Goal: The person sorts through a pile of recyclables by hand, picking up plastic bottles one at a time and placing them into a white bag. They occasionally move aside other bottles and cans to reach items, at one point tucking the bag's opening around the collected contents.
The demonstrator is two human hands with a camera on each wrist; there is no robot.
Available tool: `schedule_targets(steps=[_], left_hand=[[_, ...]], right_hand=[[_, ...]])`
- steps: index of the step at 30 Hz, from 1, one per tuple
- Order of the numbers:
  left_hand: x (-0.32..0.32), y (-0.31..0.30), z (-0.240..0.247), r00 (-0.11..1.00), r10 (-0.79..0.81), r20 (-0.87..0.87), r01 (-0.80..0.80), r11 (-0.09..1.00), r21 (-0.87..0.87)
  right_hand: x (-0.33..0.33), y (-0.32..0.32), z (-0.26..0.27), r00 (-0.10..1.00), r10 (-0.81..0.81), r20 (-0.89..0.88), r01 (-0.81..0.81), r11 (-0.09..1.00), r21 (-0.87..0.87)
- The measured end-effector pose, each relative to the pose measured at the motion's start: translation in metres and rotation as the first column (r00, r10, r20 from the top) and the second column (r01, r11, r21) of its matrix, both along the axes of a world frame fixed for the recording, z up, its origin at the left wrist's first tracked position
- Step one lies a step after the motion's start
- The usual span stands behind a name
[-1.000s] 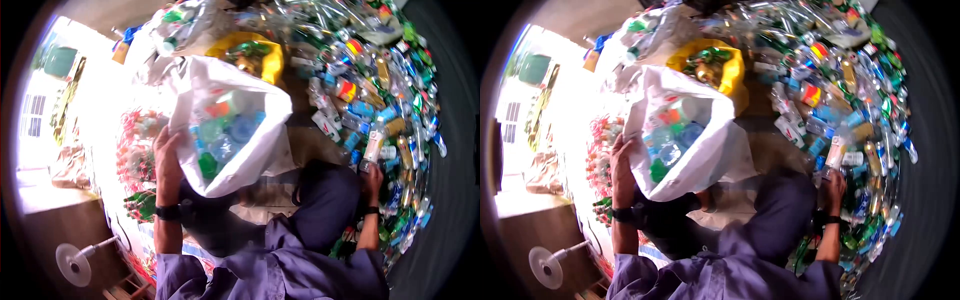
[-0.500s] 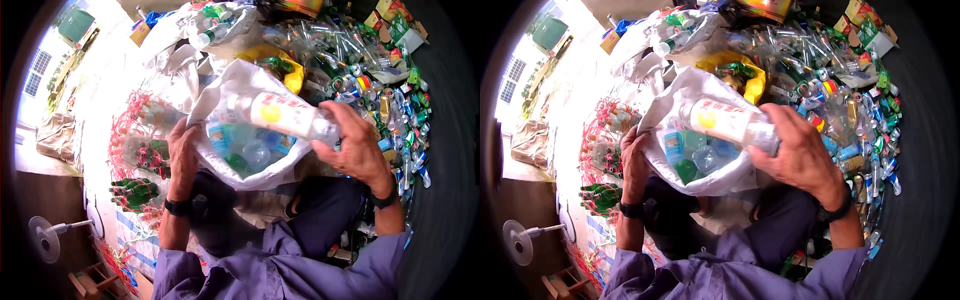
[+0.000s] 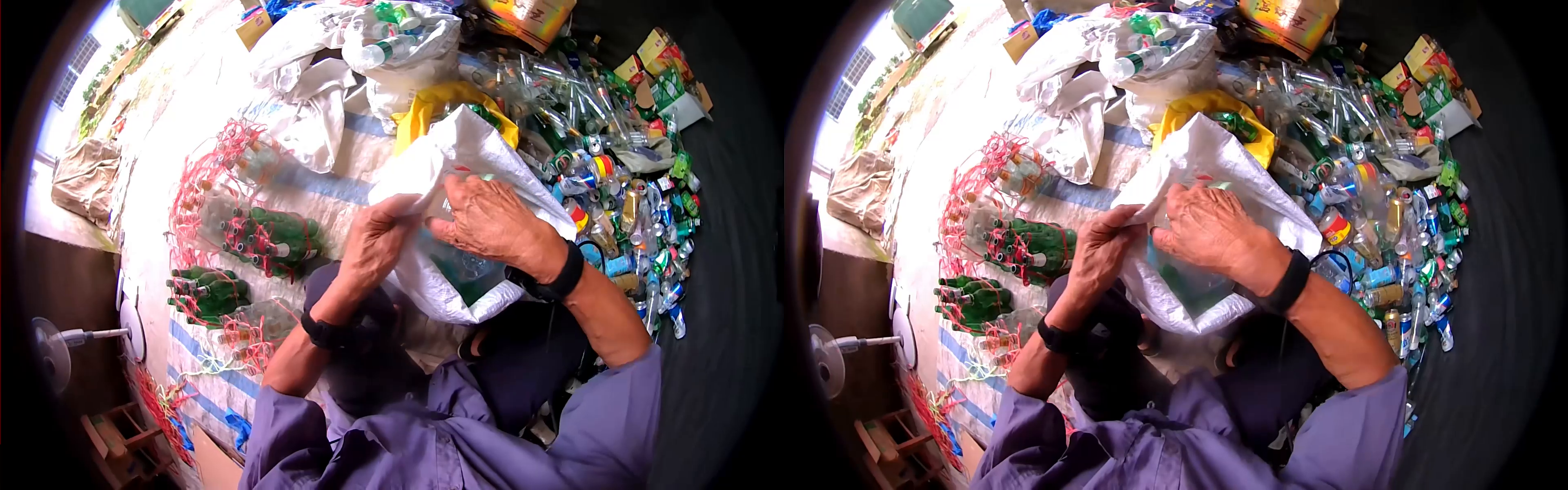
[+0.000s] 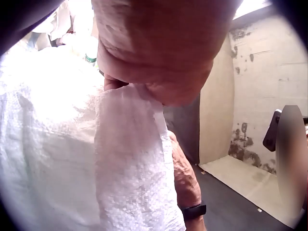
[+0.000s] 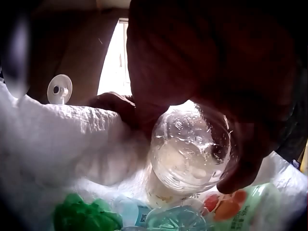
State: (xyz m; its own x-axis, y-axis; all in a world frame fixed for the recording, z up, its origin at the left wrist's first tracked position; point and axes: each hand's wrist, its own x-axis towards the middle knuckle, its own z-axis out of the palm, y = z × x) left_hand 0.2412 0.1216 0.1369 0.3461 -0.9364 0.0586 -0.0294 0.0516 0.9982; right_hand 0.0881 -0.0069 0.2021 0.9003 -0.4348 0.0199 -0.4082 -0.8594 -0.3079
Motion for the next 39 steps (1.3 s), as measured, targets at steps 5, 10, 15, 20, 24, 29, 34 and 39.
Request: schedule_targets(steps=[5, 10, 15, 20, 24, 29, 34, 39], left_hand=[[0.007, 0.001, -0.021, 0.981, 0.004, 0.192, 0.002, 0.999, -0.034], [0.003, 0.006, 0.006, 0.96, -0.046, 0.277, 0.036, 0.999, 0.038], [0.0, 0.003, 0.001, 0.923, 0.045, 0.382, -0.049, 0.999, -0.001], [-0.001, 0.006, 0.006, 0.881, 0.143, 0.451, -0.114, 0.989, -0.09], [-0.003, 0.008, 0.01, 0.883, 0.172, 0.436, -0.104, 0.979, -0.173], [-0.017, 0.004, -0.012, 0.924, -0.005, 0.381, 0.103, 0.966, -0.238], [-0.013, 0.001, -0.007, 0.911, 0.03, 0.412, 0.053, 0.981, -0.188], [-0.01, 0.004, -0.013, 0.927, -0.002, 0.376, 0.071, 0.983, -0.171]], right_hand=[[0.011, -0.002, -0.014, 0.995, 0.101, 0.019, -0.102, 0.992, 0.076], [0.012, -0.009, -0.037, 0.991, 0.114, -0.074, -0.093, 0.966, 0.24], [0.0, 0.003, -0.004, 0.986, 0.126, -0.106, -0.043, 0.817, 0.575], [-0.007, 0.021, 0.002, 0.993, 0.12, 0.005, -0.109, 0.881, 0.46], [-0.007, 0.031, 0.003, 0.992, 0.123, 0.03, -0.127, 0.945, 0.303], [-0.002, 0.01, -0.043, 0.988, 0.156, 0.015, -0.157, 0.973, 0.167], [0.012, -0.003, -0.054, 0.986, 0.06, 0.158, -0.106, 0.949, 0.297], [0.011, -0.018, -0.078, 0.991, 0.132, 0.029, -0.135, 0.978, 0.157]])
